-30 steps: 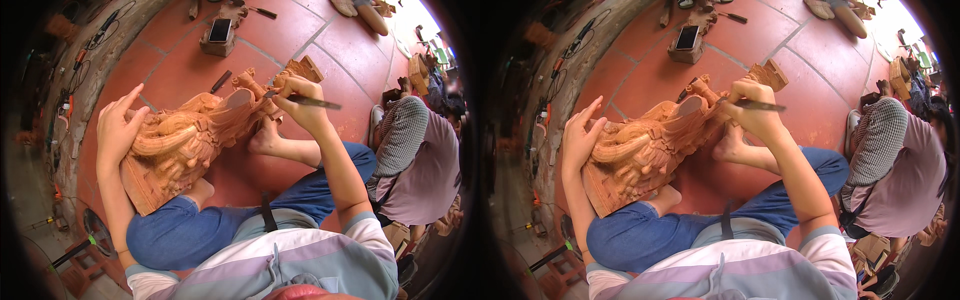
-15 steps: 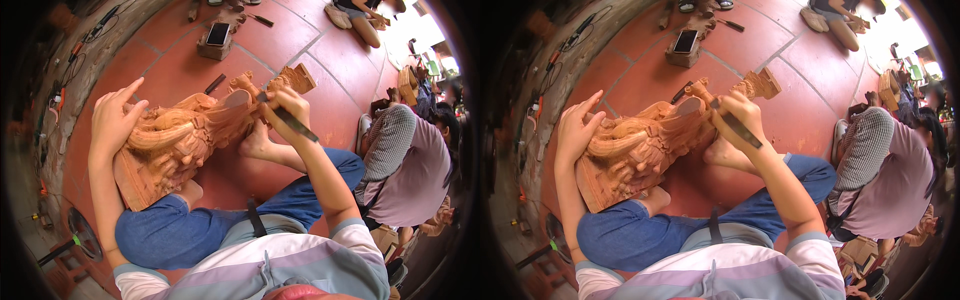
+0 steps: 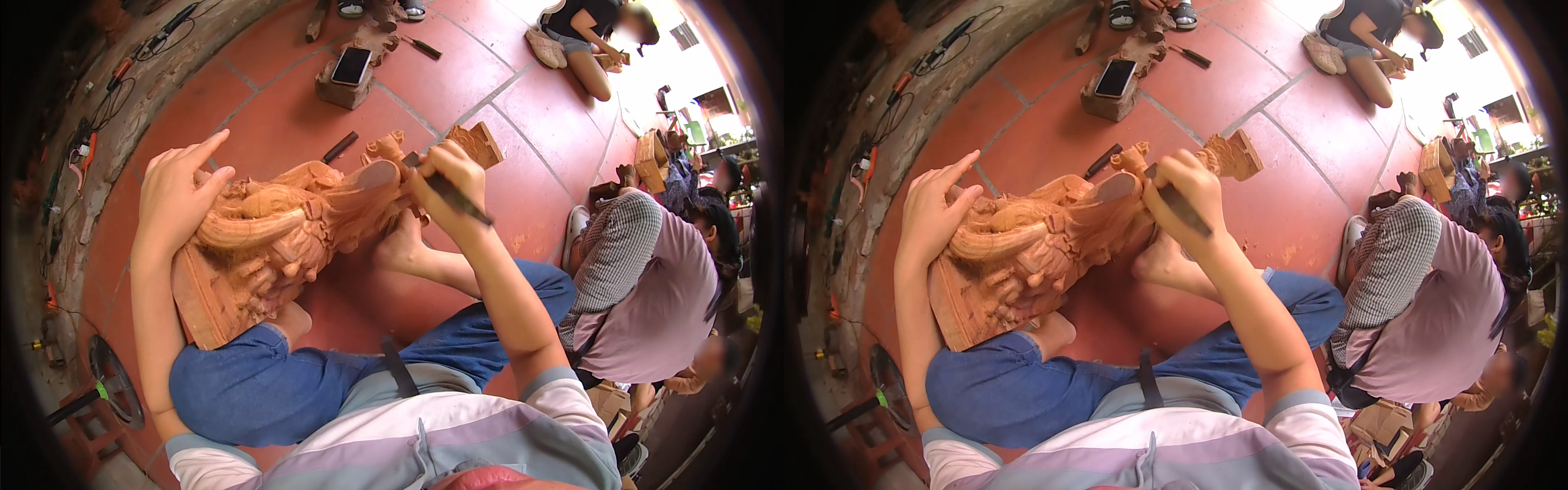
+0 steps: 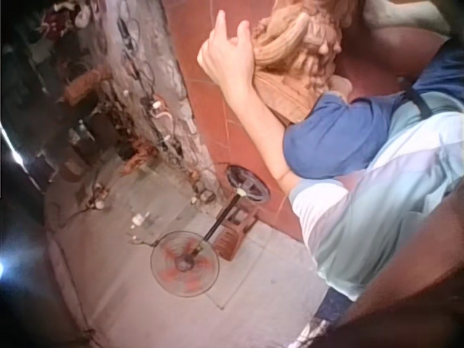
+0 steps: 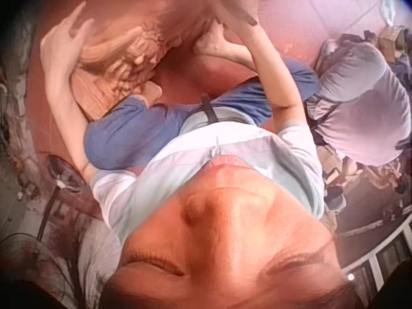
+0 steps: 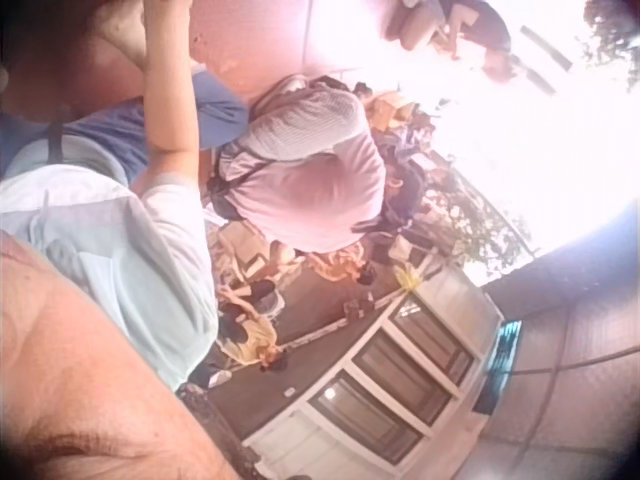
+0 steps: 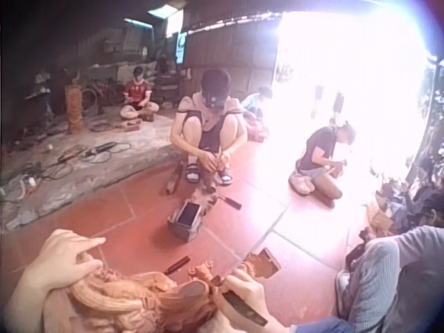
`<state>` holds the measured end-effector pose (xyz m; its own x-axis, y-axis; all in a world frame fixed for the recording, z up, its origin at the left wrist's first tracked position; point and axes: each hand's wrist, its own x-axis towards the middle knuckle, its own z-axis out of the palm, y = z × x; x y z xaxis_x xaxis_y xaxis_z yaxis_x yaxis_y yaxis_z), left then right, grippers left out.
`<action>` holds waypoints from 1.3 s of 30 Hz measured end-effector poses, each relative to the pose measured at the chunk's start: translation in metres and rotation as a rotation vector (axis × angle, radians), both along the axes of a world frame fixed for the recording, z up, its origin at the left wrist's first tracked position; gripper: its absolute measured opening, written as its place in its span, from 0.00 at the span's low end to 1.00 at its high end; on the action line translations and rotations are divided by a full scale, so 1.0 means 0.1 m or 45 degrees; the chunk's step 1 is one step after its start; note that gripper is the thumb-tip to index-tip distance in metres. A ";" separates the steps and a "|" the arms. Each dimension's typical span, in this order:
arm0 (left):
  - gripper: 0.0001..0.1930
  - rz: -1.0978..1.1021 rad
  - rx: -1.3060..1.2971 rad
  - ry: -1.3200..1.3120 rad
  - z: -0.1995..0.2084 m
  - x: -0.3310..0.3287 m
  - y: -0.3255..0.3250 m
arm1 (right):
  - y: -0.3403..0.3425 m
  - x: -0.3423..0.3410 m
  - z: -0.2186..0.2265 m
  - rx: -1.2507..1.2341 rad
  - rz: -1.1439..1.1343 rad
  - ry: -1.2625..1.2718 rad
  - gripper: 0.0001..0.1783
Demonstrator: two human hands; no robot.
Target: The person carves a wooden sculpture of a seated figure using a chisel. They hold the sculpture with their left hand and use the chisel with their right hand to refine details on the figure's torso and head.
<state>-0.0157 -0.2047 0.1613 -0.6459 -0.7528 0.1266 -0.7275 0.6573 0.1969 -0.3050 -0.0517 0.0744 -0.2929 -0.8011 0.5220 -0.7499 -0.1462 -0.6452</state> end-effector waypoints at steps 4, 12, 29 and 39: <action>0.24 0.020 0.068 -0.050 0.05 -0.02 0.00 | 0.15 -0.02 -0.05 0.043 0.043 -0.016 0.09; 0.24 0.018 0.036 0.001 0.03 0.01 -0.02 | 0.16 0.02 -0.11 -0.041 0.078 -0.016 0.08; 0.23 0.013 0.024 0.036 0.03 0.00 0.00 | 0.08 0.05 0.02 0.068 0.123 0.168 0.11; 0.23 -0.031 -0.080 0.014 -0.03 0.04 -0.06 | 0.04 -0.20 -0.01 0.180 0.083 -0.173 0.08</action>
<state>-0.0113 -0.2106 0.1579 -0.6622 -0.7273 0.1802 -0.7091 0.6860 0.1631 -0.3247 -0.0476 0.0731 -0.2983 -0.8830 0.3623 -0.6464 -0.0925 -0.7574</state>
